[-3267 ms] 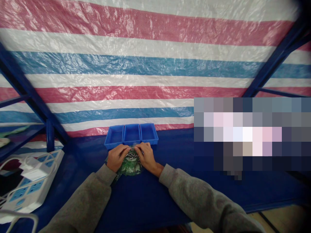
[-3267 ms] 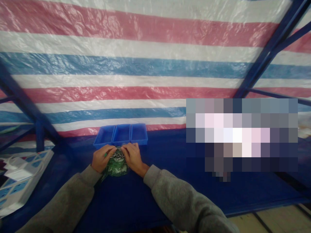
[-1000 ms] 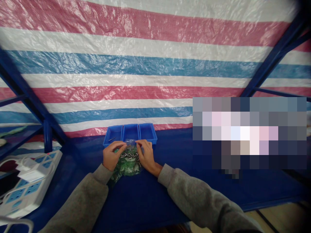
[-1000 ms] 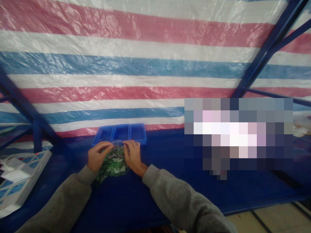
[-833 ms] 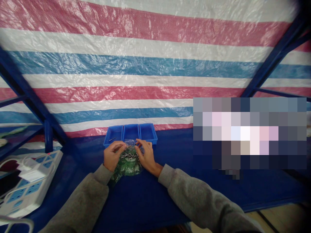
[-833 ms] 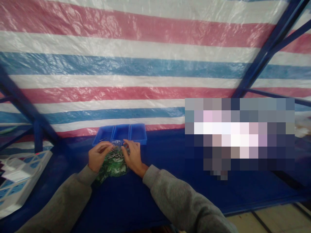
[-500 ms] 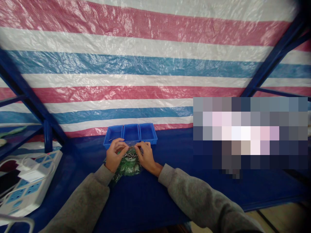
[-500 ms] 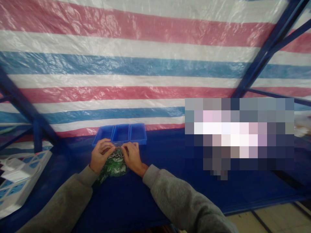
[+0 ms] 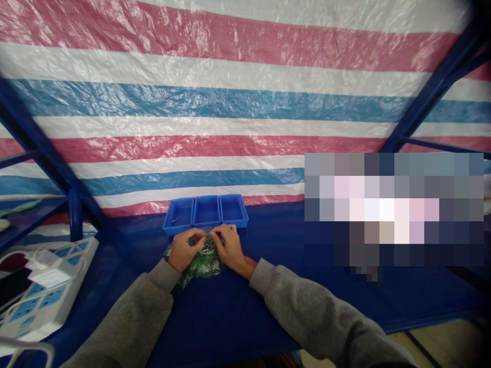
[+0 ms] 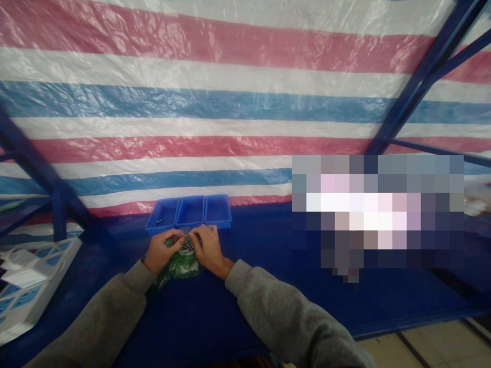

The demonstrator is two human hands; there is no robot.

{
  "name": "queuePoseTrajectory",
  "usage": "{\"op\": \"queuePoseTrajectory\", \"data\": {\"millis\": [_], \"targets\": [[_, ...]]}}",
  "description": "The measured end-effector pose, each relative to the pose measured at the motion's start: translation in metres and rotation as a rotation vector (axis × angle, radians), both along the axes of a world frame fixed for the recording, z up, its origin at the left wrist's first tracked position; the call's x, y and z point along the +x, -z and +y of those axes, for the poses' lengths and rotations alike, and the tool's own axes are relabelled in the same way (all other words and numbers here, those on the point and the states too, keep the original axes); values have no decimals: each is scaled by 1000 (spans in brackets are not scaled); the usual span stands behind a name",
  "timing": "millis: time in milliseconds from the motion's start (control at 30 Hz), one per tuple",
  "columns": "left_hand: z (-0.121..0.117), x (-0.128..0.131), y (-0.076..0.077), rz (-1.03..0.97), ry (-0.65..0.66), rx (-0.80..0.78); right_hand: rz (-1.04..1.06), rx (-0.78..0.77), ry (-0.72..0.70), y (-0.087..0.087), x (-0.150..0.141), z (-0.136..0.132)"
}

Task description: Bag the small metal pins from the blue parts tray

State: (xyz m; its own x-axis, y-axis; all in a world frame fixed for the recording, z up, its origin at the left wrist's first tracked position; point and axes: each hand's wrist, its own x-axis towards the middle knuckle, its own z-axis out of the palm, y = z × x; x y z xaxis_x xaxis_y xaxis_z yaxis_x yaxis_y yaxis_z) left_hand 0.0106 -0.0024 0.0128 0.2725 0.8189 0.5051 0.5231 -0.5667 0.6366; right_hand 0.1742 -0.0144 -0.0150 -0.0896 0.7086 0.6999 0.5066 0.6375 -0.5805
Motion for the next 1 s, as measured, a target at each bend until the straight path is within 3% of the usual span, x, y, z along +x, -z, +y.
{"op": "queuePoseTrajectory", "data": {"millis": [200,533,700,833,1000], "targets": [[0,-1,0,27,-12,16,4,-8,-14,-1,0,-1],[-2,3,-2,-435,147,-254,98,1,13,-5,1,-2],[-2,1,-1,-397,180,-292,48,13,29,-2,1,0],[-1,-2,0,-289,150,-216,61,-2,60,-1,1,1],[0,-3,-4,-111,26,83,42,4,18,-4,1,0]]}}
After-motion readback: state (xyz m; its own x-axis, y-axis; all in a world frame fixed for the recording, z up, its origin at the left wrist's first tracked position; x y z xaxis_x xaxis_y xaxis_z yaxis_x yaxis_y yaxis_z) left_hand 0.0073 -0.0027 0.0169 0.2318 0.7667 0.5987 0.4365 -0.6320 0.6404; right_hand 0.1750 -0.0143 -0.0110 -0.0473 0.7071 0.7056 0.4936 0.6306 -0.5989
